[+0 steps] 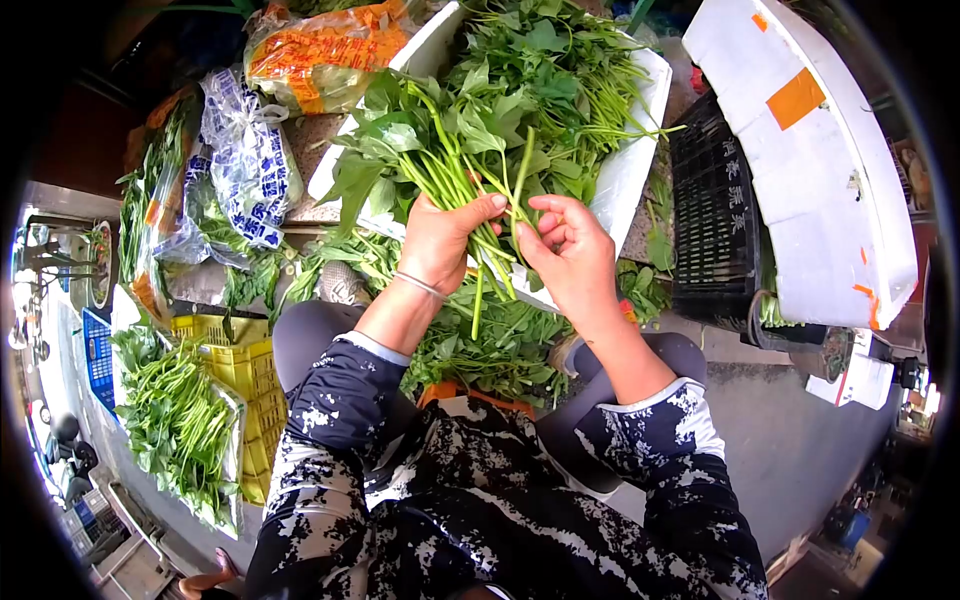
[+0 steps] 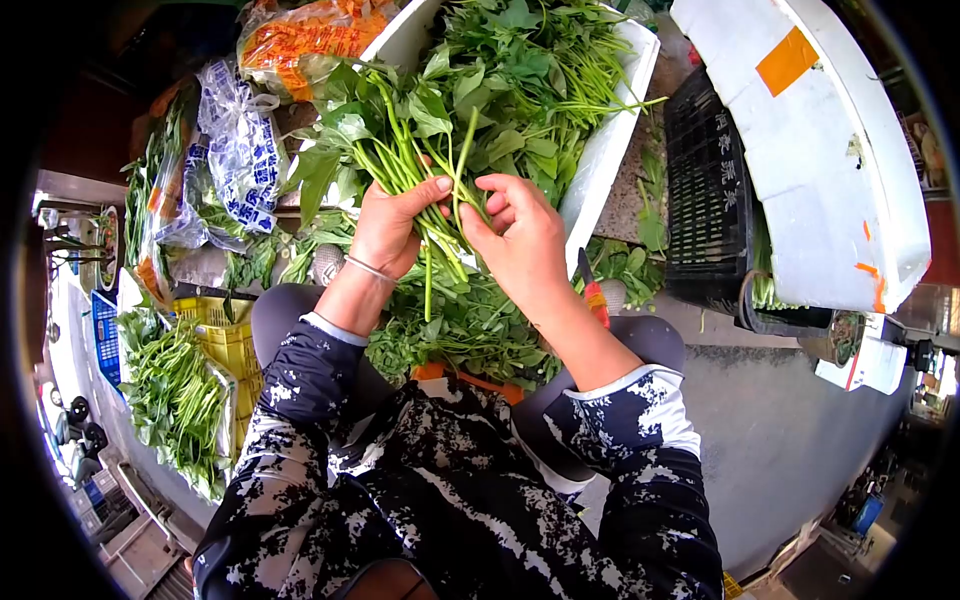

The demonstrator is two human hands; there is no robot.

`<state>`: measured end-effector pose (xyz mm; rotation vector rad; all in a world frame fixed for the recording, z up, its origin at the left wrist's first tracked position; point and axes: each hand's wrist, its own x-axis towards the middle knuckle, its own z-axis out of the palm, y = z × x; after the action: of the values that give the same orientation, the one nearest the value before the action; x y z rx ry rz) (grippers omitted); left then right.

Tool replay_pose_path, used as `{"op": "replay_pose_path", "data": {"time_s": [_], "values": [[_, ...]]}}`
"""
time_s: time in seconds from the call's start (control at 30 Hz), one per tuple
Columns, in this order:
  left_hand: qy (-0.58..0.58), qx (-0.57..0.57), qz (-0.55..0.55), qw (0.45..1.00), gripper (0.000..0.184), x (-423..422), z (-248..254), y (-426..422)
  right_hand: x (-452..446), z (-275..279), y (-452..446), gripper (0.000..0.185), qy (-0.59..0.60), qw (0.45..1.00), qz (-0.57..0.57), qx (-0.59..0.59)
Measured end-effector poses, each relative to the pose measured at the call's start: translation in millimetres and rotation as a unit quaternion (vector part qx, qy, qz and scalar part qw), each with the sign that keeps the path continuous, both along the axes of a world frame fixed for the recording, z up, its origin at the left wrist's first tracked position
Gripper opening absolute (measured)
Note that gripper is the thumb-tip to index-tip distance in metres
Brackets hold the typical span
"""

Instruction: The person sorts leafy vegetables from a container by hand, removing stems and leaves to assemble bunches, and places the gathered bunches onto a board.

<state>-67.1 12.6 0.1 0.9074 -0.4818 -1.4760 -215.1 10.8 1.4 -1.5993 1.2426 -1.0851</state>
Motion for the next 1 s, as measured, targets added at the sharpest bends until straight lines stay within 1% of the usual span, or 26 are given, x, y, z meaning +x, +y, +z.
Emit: {"op": "replay_pose_path", "data": {"time_s": [0.07,0.13,0.17,0.2,0.27,0.3,0.33,0.37,0.4,0.47,0.5,0.53,0.6,0.67,0.7,0.73,0.77,0.8,0.87,0.9,0.93,0.97,1.0], "values": [[-0.018,-0.013,0.016,1.0,0.021,-2.9,-3.0,0.9,0.5,-0.7,0.3,0.029,0.0,1.0,0.019,-0.006],[-0.024,-0.009,0.021,0.999,0.022,-3.7,-5.8,1.0,6.0,-1.4,1.9,0.029,-0.034,0.998,0.034,0.033],[-0.026,-0.004,0.016,1.0,0.022,-3.7,-6.1,1.6,5.5,2.5,4.6,0.026,0.02,1.0,0.022,0.004],[-0.028,0.0,0.011,1.0,0.022,-3.9,-6.0,2.1,6.0,1.6,4.0,0.026,0.019,1.0,0.022,0.004],[-0.014,-0.003,0.02,1.0,0.022,-6.6,-5.1,2.8,5.7,-0.4,2.5,0.022,0.007,0.999,-0.003,0.039],[0.021,0.028,-0.006,0.999,0.022,-6.0,-4.7,3.4,5.7,-0.4,1.7,0.022,0.006,0.999,-0.005,0.039],[0.056,0.059,-0.031,0.996,0.022,-6.0,-4.7,3.4,5.9,0.1,0.8,0.019,-0.046,0.996,0.003,0.073],[0.071,0.069,-0.032,0.995,0.02,-8.7,-9.0,2.5,6.0,0.7,0.5,0.016,-0.098,0.989,0.012,0.107],[0.07,0.07,-0.032,0.995,0.02,-8.6,-10.7,3.2,5.3,1.3,1.3,0.016,-0.099,0.989,0.012,0.108],[0.051,0.066,-0.067,0.994,0.018,-8.0,-13.3,5.5,2.5,1.7,4.3,0.013,0.039,0.997,-0.003,0.059],[0.035,0.073,-0.073,0.994,0.016,-7.9,-12.2,4.9,3.9,-1.4,2.8,0.012,0.071,0.997,-0.014,0.012],[0.035,0.073,-0.075,0.994,0.016,-8.3,-10.4,4.1,2.8,-1.2,2.9,0.012,0.071,0.997,-0.016,0.012],[0.049,0.093,-0.03,0.994,0.015,-7.9,-2.9,2.1,1.7,3.2,2.5,0.013,0.162,0.983,-0.032,-0.084],[0.035,0.081,0.006,0.996,0.013,2.7,1.3,-3.0,-2.3,1.6,3.4,0.013,0.154,0.985,-0.034,-0.065],[0.047,0.066,0.029,0.996,0.012,11.1,3.5,-6.3,-4.9,0.3,6.3,0.012,0.109,0.993,0.008,0.045],[0.058,0.051,0.05,0.996,0.011,20.2,5.1,-9.4,-8.1,0.8,9.6,0.012,0.062,0.985,0.049,0.155],[0.056,0.023,0.063,0.996,0.014,30.6,4.5,-12.4,-14.1,6.6,13.2,0.009,0.136,0.964,0.141,0.182],[0.054,-0.006,0.076,0.996,0.017,39.4,8.1,-14.9,-11.5,15.1,22.3,0.008,0.206,0.942,0.169,0.202],[0.1,0.011,0.116,0.988,0.016,52.8,14.8,-16.5,-15.8,11.5,31.7,0.01,0.207,0.917,0.285,0.189],[0.077,0.001,0.088,0.993,0.015,55.2,15.4,-15.0,-18.5,12.7,30.9,0.014,0.213,0.918,0.286,0.176],[0.054,-0.008,0.059,0.997,0.014,55.6,16.3,-12.3,-20.5,14.7,27.3,0.014,0.214,0.917,0.287,0.174],[0.02,-0.008,0.028,0.999,0.013,49.7,16.4,-7.8,-22.4,17.4,21.7,0.017,0.232,0.948,0.203,0.079],[0.009,-0.003,0.028,1.0,0.012,39.3,11.6,-6.0,-24.3,19.7,16.6,0.019,0.247,0.962,0.114,-0.016]]}}
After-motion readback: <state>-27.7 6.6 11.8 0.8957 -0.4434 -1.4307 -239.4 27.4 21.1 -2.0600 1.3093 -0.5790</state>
